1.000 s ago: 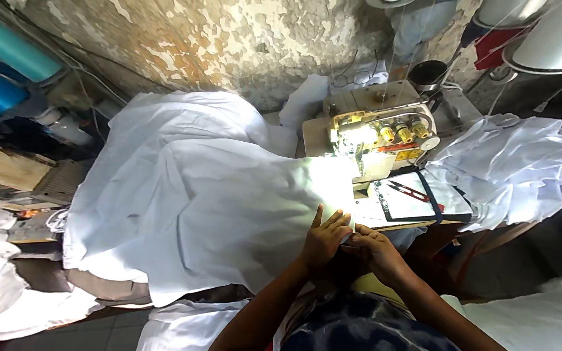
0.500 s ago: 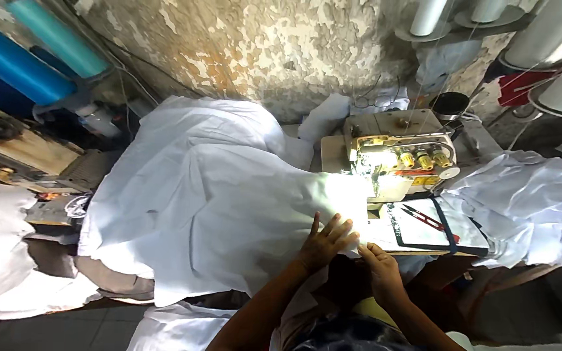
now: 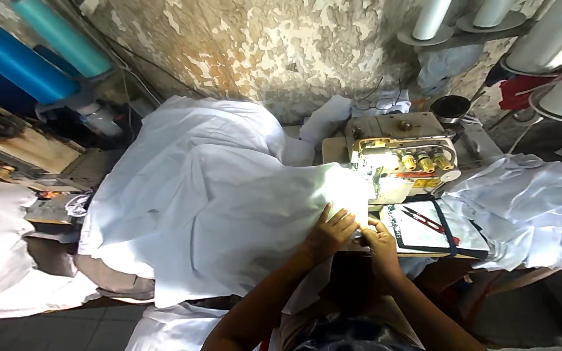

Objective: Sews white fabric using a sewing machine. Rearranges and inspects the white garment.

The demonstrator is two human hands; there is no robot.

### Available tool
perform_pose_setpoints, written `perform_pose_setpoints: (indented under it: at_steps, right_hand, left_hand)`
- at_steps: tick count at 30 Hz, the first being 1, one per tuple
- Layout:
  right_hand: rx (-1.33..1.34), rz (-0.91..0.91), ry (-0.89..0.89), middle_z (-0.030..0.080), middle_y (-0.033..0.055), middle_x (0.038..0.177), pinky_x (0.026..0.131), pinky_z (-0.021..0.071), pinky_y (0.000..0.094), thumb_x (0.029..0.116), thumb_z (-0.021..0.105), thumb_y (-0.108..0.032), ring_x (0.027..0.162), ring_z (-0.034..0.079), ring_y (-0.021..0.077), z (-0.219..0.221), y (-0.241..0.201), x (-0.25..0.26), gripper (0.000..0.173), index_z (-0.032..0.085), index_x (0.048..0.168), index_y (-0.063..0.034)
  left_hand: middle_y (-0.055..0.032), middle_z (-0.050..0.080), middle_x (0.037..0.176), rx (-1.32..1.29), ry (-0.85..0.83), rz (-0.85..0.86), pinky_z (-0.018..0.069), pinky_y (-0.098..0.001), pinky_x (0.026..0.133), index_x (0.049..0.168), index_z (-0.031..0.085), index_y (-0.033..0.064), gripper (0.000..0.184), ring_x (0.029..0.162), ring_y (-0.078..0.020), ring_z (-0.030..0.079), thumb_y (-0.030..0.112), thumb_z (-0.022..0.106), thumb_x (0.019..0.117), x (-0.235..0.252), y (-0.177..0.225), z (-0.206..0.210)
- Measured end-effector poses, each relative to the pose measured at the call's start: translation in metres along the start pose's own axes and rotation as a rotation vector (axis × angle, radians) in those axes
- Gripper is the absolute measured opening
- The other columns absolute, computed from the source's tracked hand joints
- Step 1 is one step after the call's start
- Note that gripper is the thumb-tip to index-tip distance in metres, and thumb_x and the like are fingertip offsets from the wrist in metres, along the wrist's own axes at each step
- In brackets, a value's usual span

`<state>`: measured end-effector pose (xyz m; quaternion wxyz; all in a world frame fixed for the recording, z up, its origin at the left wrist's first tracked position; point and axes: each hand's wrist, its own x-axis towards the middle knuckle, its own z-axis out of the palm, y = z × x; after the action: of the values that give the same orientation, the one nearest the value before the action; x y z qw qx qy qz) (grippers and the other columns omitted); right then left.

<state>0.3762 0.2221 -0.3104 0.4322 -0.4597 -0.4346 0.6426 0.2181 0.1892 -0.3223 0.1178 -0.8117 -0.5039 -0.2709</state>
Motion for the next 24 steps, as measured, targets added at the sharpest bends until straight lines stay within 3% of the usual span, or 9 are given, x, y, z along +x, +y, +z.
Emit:
perform_pose_setpoints:
  at_steps: [7, 9, 11, 12, 14, 16, 21, 24]
  right_hand:
    - [-0.086, -0.202, -0.013, 0.065, 0.0033, 0.069, 0.057, 0.0574, 0.0228, 0.0934, 0.057, 0.008, 0.056, 0.065, 0.0076, 0.008, -0.006, 0.033, 0.048, 0.042, 0.139, 0.0050]
    - [-0.159, -0.245, -0.012, 0.065, 0.0019, 0.069, 0.058, 0.0564, 0.0215, 0.0933, 0.056, 0.007, 0.056, 0.064, 0.0049, 0.009, -0.006, 0.043, 0.042, 0.048, 0.135, 0.0062]
    - [-0.370, -0.292, -0.007, 0.068, 0.0044, 0.077, 0.063, 0.0558, 0.0239, 0.0970, 0.057, 0.000, 0.061, 0.064, 0.0053, 0.007, -0.008, 0.052, 0.030, 0.059, 0.127, 0.0054]
    - [-0.534, -0.323, -0.007, 0.070, 0.0071, 0.083, 0.067, 0.0559, 0.0299, 0.1003, 0.056, -0.006, 0.065, 0.065, 0.0096, 0.005, -0.010, 0.056, 0.028, 0.064, 0.126, 0.0021]
    - [-0.812, -0.365, -0.009, 0.074, 0.0167, 0.092, 0.076, 0.0542, 0.0527, 0.1058, 0.053, -0.018, 0.077, 0.070, 0.0298, 0.004, -0.017, 0.057, 0.030, 0.070, 0.126, -0.0037]
    - [-0.993, -0.392, 0.011, 0.074, 0.0218, 0.092, 0.076, 0.0508, 0.0628, 0.1078, 0.050, -0.025, 0.082, 0.071, 0.0420, 0.006, -0.023, 0.056, 0.034, 0.072, 0.124, -0.0044]
    - [-1.222, -0.309, 0.004, 0.074, 0.0240, 0.093, 0.076, 0.0501, 0.0631, 0.1094, 0.045, -0.028, 0.088, 0.071, 0.0470, 0.013, -0.037, 0.055, 0.038, 0.069, 0.131, -0.0085]
    - [-1.168, -0.342, -0.012, 0.074, 0.0231, 0.096, 0.077, 0.0503, 0.0636, 0.1083, 0.047, -0.026, 0.088, 0.071, 0.0457, 0.011, -0.035, 0.050, 0.037, 0.069, 0.133, -0.0099]
  left_hand:
    - [-0.0124, 0.072, 0.123, -0.018, -0.086, -0.138, 0.0450, -0.0671, 0.103, 0.116, 0.075, 0.0062, 0.030, 0.123, -0.0347, 0.065, -0.004, 0.063, 0.0910, 0.031, -0.008, -0.008]
    - [-0.0137, 0.073, 0.122, -0.035, -0.092, -0.176, 0.0452, -0.0676, 0.102, 0.115, 0.075, 0.0050, 0.028, 0.123, -0.0348, 0.066, -0.004, 0.063, 0.0915, 0.039, -0.011, -0.012]
    - [-0.0171, 0.071, 0.124, -0.106, -0.126, -0.239, 0.0412, -0.0701, 0.105, 0.117, 0.074, 0.0029, 0.029, 0.125, -0.0370, 0.064, -0.006, 0.062, 0.0923, 0.048, -0.015, -0.014]
    - [-0.0182, 0.071, 0.124, -0.130, -0.131, -0.264, 0.0402, -0.0707, 0.105, 0.116, 0.075, 0.0020, 0.028, 0.125, -0.0376, 0.064, -0.006, 0.061, 0.0923, 0.052, -0.018, -0.014]
    - [-0.0196, 0.071, 0.123, -0.165, -0.159, -0.305, 0.0385, -0.0707, 0.107, 0.110, 0.075, -0.0006, 0.024, 0.127, -0.0381, 0.062, -0.007, 0.059, 0.0926, 0.060, -0.025, -0.014]
    - [-0.0199, 0.068, 0.129, -0.202, -0.231, -0.355, 0.0344, -0.0689, 0.111, 0.109, 0.073, -0.0038, 0.023, 0.132, -0.0373, 0.058, -0.007, 0.056, 0.0946, 0.069, -0.030, -0.019]
    - [-0.0167, 0.059, 0.144, -0.206, -0.316, -0.435, 0.0291, -0.0618, 0.118, 0.123, 0.069, -0.0057, 0.029, 0.142, -0.0325, 0.049, -0.004, 0.052, 0.0986, 0.085, -0.042, -0.019]
    - [-0.0117, 0.053, 0.152, -0.263, -0.380, -0.506, 0.0240, -0.0573, 0.122, 0.137, 0.062, 0.0017, 0.039, 0.148, -0.0299, 0.041, -0.004, 0.048, 0.1009, 0.097, -0.054, -0.020]
